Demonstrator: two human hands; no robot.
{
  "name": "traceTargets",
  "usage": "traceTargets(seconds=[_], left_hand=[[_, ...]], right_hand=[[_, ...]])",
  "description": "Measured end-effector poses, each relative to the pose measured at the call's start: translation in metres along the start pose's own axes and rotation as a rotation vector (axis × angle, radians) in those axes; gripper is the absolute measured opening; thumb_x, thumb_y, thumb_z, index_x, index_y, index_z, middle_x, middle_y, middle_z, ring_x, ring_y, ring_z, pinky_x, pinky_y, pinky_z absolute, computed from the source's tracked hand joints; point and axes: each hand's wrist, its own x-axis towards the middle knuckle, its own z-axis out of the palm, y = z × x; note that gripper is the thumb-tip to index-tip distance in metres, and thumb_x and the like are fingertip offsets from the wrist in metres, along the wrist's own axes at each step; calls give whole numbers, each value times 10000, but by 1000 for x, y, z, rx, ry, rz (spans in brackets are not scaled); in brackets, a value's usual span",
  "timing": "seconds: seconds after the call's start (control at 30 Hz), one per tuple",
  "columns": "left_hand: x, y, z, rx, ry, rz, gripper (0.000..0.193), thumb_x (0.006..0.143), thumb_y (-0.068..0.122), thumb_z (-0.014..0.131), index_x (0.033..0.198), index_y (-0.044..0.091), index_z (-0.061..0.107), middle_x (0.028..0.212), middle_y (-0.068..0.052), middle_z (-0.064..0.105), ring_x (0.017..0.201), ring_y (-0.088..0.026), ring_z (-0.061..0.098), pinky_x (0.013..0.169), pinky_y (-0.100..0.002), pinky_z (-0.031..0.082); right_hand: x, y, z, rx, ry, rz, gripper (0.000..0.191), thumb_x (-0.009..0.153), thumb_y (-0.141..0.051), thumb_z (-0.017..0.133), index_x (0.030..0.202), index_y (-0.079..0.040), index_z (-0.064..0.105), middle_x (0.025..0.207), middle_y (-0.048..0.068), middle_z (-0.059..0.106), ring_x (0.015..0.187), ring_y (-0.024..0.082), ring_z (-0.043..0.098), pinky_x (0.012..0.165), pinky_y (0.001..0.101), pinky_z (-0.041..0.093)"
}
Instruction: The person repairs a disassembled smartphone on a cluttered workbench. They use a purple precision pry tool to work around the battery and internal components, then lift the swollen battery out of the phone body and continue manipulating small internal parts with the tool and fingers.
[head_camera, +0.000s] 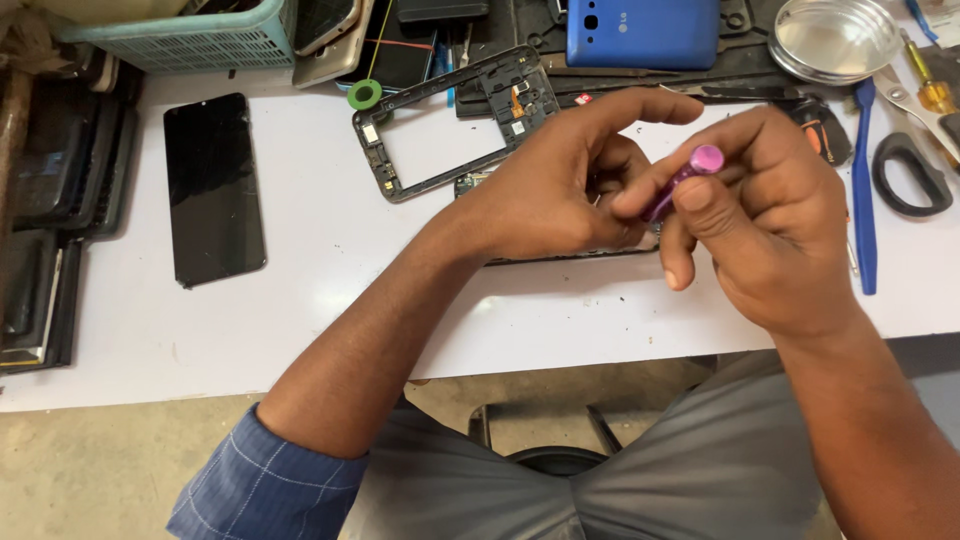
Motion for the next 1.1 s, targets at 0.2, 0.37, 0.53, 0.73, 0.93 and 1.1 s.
traceTargets(seconds=[0.2, 0.37, 0.53, 0.73, 0.93, 1.1], left_hand=[[-1, -1, -2, 24, 1, 6, 787, 836, -41, 770, 1558, 64, 474, 791, 3, 654, 706, -33, 550, 683, -223, 443], [0, -1, -3, 12, -7, -10, 773, 822, -56, 747, 1536, 48, 469, 844, 38, 714, 703, -18, 567, 644, -219, 440], [0, -2, -3, 10, -32, -16, 717, 843, -28, 772, 1503, 45, 504, 768, 20, 667, 684, -24, 570, 631, -221, 429], [1, -4, -2, 22, -27, 16, 711, 798, -32, 796, 1454, 50, 534, 782, 27, 685, 685, -28, 589, 624, -222, 450], [1, -6, -4, 224, -30, -32, 700, 713, -34, 761, 1382, 63, 581, 871, 23, 700, 686, -75, 583, 604, -259, 466], [3, -8, -1, 438, 22, 47, 630, 683, -32, 706, 1303, 59, 635, 940, -4, 728, 822, -141, 681, 696, -297, 544]], right_hand=[[-3, 1, -3, 38, -84, 53, 341, 1055, -282, 505, 1168, 39, 530, 969, 177, 670, 633, 124, 636, 618, 238, 549], [-4, 11, -6, -7, -89, -6, 342, 1110, -320, 487, 1169, 2, 388, 987, 193, 691, 600, 132, 592, 589, 250, 520], [-6, 10, -12, 55, -116, 16, 468, 1191, -414, 442, 1203, 34, 580, 977, 165, 693, 622, 117, 615, 584, 224, 529], [3, -7, -2, -221, -68, -103, 472, 1102, -453, 543, 1126, 17, 581, 1005, 111, 702, 648, 74, 614, 597, 206, 507], [16, -52, -13, -1123, -132, 21, 196, 1057, -232, 662, 1037, -47, 725, 768, 94, 654, 621, 148, 610, 540, 282, 479], [28, -59, -19, -1346, -354, -36, 91, 930, -106, 653, 996, -104, 716, 804, 12, 658, 563, 172, 648, 500, 331, 478]])
